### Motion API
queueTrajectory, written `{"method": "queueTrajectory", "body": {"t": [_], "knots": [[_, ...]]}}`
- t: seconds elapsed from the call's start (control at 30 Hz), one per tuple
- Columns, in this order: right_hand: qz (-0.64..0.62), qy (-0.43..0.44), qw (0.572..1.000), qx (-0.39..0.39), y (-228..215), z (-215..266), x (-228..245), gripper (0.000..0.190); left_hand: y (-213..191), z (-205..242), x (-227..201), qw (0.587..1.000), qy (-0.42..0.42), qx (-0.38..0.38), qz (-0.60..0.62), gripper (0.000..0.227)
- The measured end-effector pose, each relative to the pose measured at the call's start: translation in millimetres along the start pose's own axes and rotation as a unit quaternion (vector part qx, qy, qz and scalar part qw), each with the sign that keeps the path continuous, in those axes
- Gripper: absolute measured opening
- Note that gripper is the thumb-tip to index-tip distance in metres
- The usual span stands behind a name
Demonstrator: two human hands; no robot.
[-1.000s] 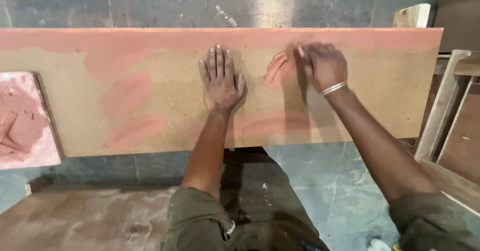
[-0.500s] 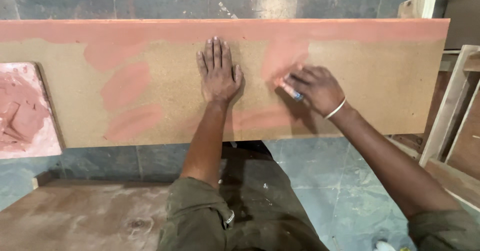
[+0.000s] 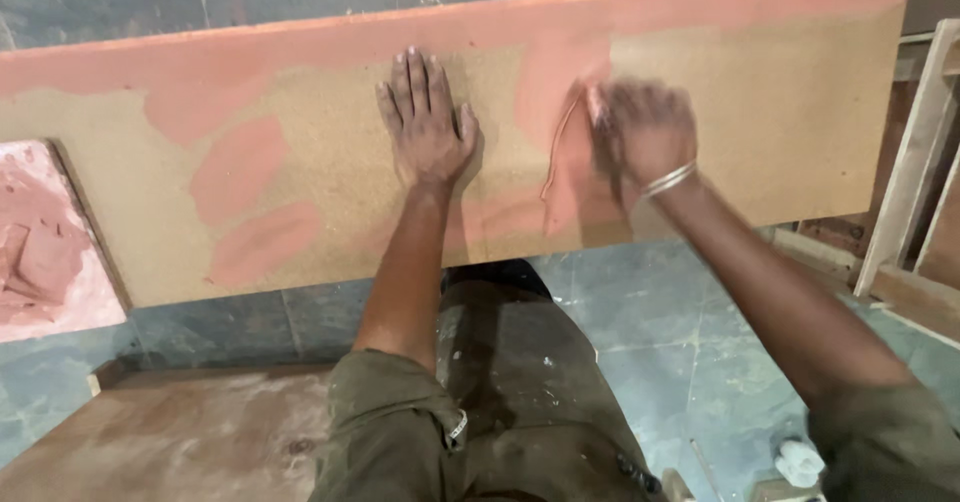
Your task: The person applies a pink paste to a long wooden board using a small cloth. They repeatedly scoop paste from a square container and rub it into the board's surface, moving along its length to cover different sections.
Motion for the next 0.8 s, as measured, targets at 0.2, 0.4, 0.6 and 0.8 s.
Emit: {"method": "queueTrajectory", "body": {"t": [0.2, 0.4, 0.6, 0.8], "knots": [[-0.180, 0.006, 0.982, -0.052, 7, -2, 36, 0.018, 0, -1, -1, 1.000, 0.009, 0.003, -0.002, 0.074], [-0.185, -0.044, 0.978, 0.085, -14, 91, 145, 0.038, 14, -6, 8, 1.000, 0.011, 0.019, 0.008, 0.071], [-0.258, 0.213, 0.940, -0.063, -44, 177, 45, 0.053, 22, -2, 13, 0.999, 0.034, -0.019, 0.030, 0.067], [-0.151, 0.264, 0.948, -0.093, -45, 249, -63, 0.060, 28, 29, -25, 0.996, 0.055, -0.042, 0.052, 0.070]]}}
Point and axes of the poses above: each hand's wrist, its own z-axis away from the middle knuckle, its own y-axis out of the palm, x = y × z, the point moved 8 cm from there along -z, towards the middle knuckle, and after that the axes turned 7 degrees about -y, right-handed, at the moved point
